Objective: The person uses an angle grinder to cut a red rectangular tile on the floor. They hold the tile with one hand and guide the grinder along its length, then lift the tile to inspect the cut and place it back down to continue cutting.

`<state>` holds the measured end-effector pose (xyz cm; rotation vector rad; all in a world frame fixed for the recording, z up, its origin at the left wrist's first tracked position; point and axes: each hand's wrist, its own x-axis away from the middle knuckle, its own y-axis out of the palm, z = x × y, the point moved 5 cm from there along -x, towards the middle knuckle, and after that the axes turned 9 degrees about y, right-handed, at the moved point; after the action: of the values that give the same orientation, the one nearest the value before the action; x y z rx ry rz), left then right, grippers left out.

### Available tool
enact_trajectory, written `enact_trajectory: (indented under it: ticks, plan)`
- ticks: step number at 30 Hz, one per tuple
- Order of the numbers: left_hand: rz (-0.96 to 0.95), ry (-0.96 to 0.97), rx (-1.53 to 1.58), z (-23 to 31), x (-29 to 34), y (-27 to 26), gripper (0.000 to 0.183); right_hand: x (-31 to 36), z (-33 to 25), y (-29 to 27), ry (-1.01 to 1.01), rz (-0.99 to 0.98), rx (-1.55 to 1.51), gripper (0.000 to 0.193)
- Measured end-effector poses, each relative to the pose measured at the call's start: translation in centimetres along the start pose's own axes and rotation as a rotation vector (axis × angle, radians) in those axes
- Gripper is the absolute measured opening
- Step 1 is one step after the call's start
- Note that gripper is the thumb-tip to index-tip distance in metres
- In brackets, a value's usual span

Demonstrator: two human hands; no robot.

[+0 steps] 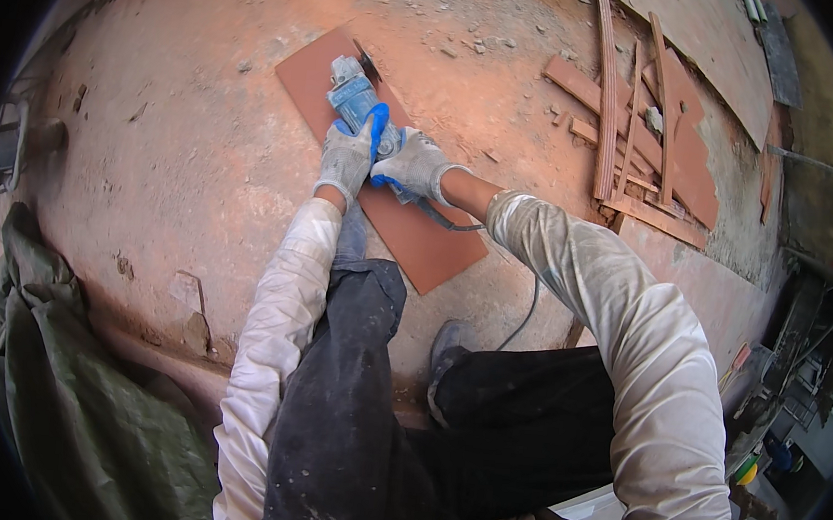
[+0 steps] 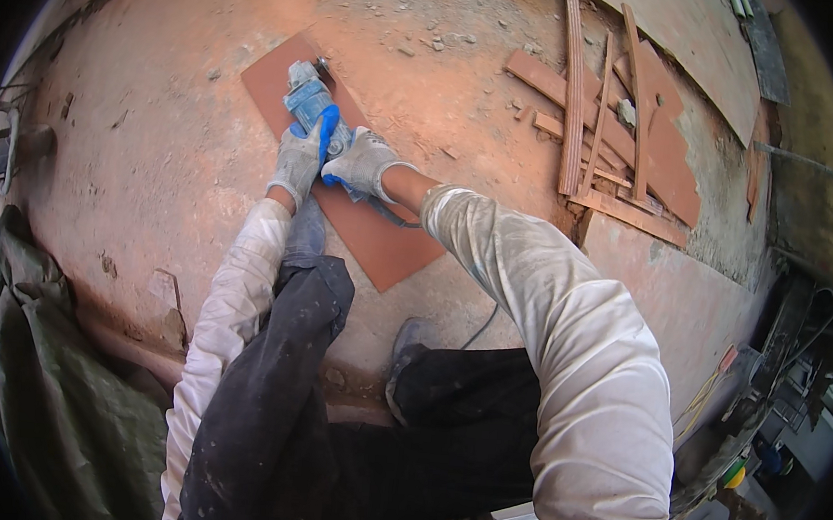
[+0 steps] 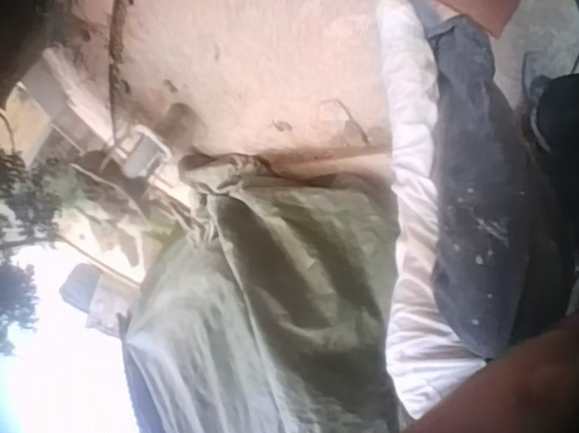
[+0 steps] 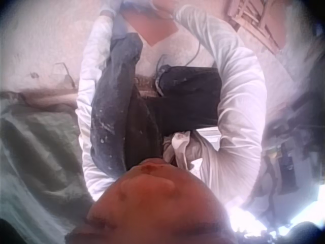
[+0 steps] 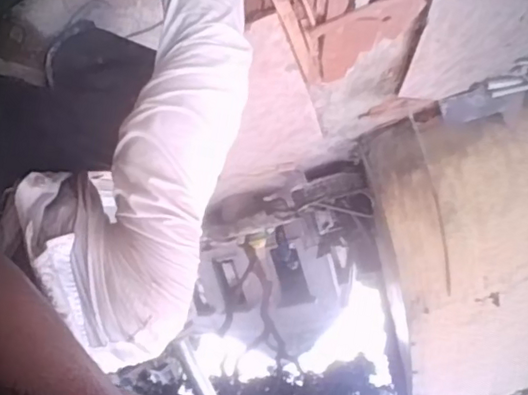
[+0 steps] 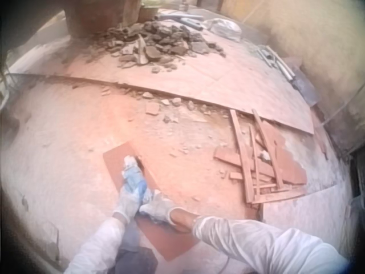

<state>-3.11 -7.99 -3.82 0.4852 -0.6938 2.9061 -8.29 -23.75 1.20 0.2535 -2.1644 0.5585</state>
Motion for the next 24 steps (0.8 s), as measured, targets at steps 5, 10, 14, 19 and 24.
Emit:
enact_trajectory:
  ticks: [5,10,14,19,24]
  plan:
    - [0.012,-0.007,0.031,0.7,0.3,-0.3,0.087,0.3,-0.3,-0.2,-0.001,-0.015,-0.022,0.07]
    - [0.012,-0.025,-0.011,1.1,0.2,-0.5,0.09,-0.3,-0.4,0.0,-0.036,0.024,0.004,0.071]
    - [0.011,-0.037,-0.036,1.1,0.5,-0.6,0.09,-0.2,-0.2,0.2,-0.027,-0.003,-0.039,0.072]
    - [0.003,-0.019,-0.018,0.6,0.6,-0.4,0.088,0.4,-0.1,0.1,-0.021,0.004,-0.03,0.072]
    - [-0.057,-0.053,0.004,-0.3,0.3,0.0,0.095,0.4,0.3,0.3,-0.017,0.045,0.013,0.071]
